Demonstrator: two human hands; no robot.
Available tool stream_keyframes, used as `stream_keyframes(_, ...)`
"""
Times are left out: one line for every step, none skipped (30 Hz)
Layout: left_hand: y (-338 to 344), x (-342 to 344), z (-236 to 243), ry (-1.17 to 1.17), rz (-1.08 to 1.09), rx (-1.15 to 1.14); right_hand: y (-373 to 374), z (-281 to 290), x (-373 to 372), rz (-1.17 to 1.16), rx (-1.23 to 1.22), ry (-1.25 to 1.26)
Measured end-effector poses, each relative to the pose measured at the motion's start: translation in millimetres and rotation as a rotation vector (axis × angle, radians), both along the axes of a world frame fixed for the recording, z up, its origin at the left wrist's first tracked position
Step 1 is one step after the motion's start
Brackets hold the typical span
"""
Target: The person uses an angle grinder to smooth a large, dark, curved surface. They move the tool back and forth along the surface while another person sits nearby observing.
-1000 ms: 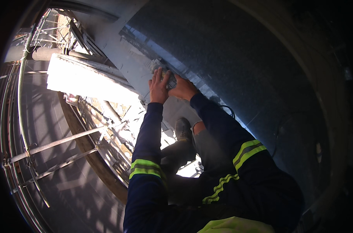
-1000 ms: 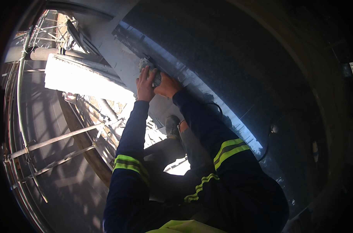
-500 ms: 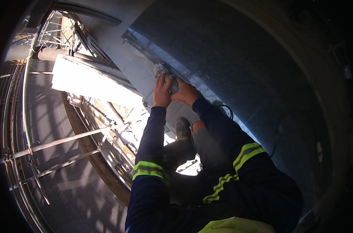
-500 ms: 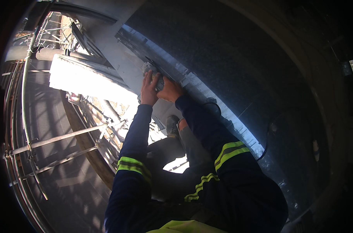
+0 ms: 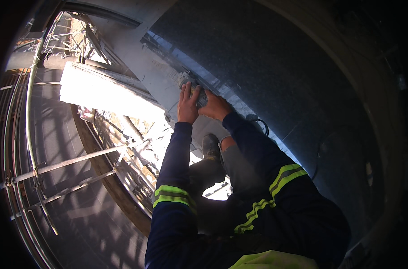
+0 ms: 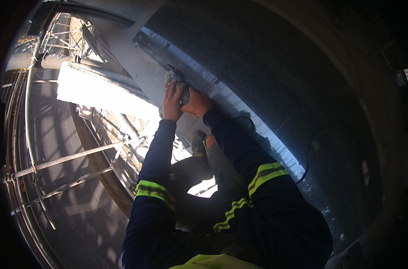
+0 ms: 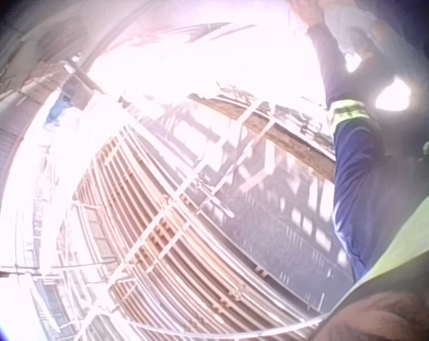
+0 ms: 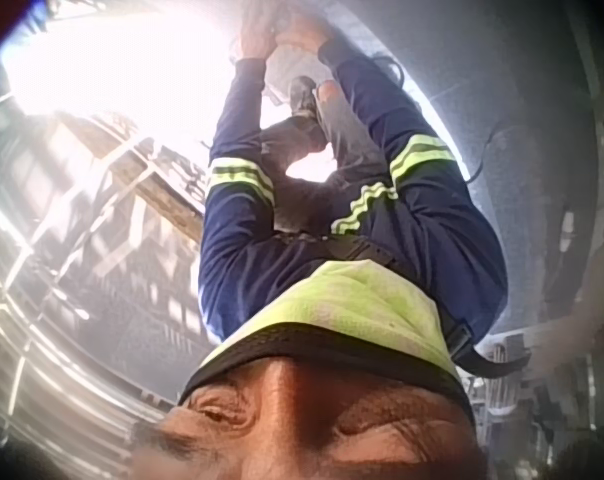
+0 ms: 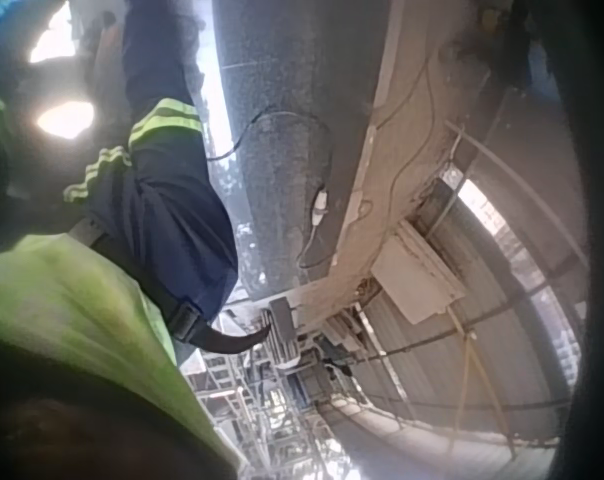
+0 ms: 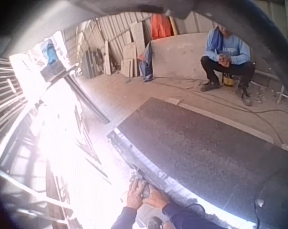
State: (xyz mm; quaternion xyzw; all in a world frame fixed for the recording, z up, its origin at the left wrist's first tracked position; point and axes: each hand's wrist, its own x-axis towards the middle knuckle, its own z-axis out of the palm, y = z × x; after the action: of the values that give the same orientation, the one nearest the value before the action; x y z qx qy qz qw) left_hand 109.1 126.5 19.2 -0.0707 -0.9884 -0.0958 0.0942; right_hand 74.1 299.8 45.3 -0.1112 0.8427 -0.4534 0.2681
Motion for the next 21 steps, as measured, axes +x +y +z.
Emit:
stream_keyframes(0.3, 0.2, 0.5, 0.003, -0.001, 0.005, -0.2, -0.3, 0.9, -0.006, -0.004, 0.017)
stream_keyframes(0.7, 0.2, 0.9, 0.007, -0.002, 0.010, -0.4, -0.7, 1.4, -0.013, -0.008, 0.033)
stream_keyframes(0.7, 0.7, 0.4, 0.010, -0.003, 0.016, -0.1, 0.0, 1.4, -0.009, -0.007, 0.011)
stream_keyframes(0.3, 1.0, 0.0, 0.003, 0.002, 0.008, 0.2, 0.5, 1.0, -0.006, -0.006, -0.011)
stream_keyframes(-0.2, 1.1, -0.3, -0.005, 0.006, 0.001, 0.3, 1.1, 0.7, -0.002, -0.006, -0.033)
stream_keyframes(-0.7, 0.4, -0.8, -0.011, 0.009, -0.007, -0.1, 0.0, 0.2, -0.002, -0.001, -0.026)
stream_keyframes(-1.2, -0.3, -1.3, -0.006, 0.006, -0.006, -0.7, -1.1, -0.2, -0.002, 0.004, -0.020)
stream_keyframes(-1.9, -1.1, -1.7, -0.001, 0.002, -0.005, -1.3, -2.2, -0.8, -0.002, 0.009, -0.014)
stream_keyframes(-2.2, -1.1, -2.8, 0.002, -0.001, -0.002, -2.1, -2.0, -1.1, -0.003, 0.002, -0.024)
stream_keyframes(-3.2, -1.6, -3.6, -0.002, -0.001, 0.006, -3.3, -1.7, -1.7, -0.005, -0.005, -0.033)
stream_keyframes(-4.7, -2.6, -4.1, -0.007, -0.002, 0.015, -4.3, -1.4, -2.4, -0.008, -0.012, -0.043)
stream_keyframes(-6.7, -3.6, -4.7, -0.009, -0.002, 0.022, -5.1, -1.3, -3.8, -0.003, -0.015, -0.046)
stream_keyframes(-8.9, -4.5, -5.3, -0.013, -0.001, 0.015, -6.0, -1.1, -5.5, 0.001, -0.018, -0.049)
stream_keyframes(-11.2, -5.4, -5.7, -0.016, -0.001, 0.007, -7.0, -0.9, -6.5, 0.005, -0.022, -0.052)
stream_keyframes(-11.5, -8.5, -5.1, -0.018, -0.007, -0.001, -7.5, -1.3, -8.4, 0.006, -0.021, -0.058)
stream_keyframes(-11.2, -10.1, -4.6, -0.016, -0.003, 0.015, -8.2, -1.7, -10.2, 0.006, -0.020, -0.063)
stream_keyframes(-10.8, -10.4, -4.0, -0.014, 0.000, 0.030, -8.9, -2.1, -11.9, 0.005, -0.020, -0.069)
stream_keyframes(-11.8, -11.6, -3.9, -0.012, -0.003, 0.043, -10.5, -2.8, -13.4, -0.002, -0.032, -0.076)
stream_keyframes(-13.1, -13.4, -3.6, -0.019, -0.002, 0.049, -12.3, -3.5, -14.5, -0.009, -0.045, -0.083)
stream_keyframes(-14.4, -15.4, -3.1, -0.025, -0.002, 0.055, -13.7, -4.3, -15.9, -0.018, -0.057, -0.090)
stream_keyframes(-17.0, -17.2, -1.7, -0.030, -0.003, 0.056, -16.7, -6.1, -17.3, -0.019, -0.047, -0.066)
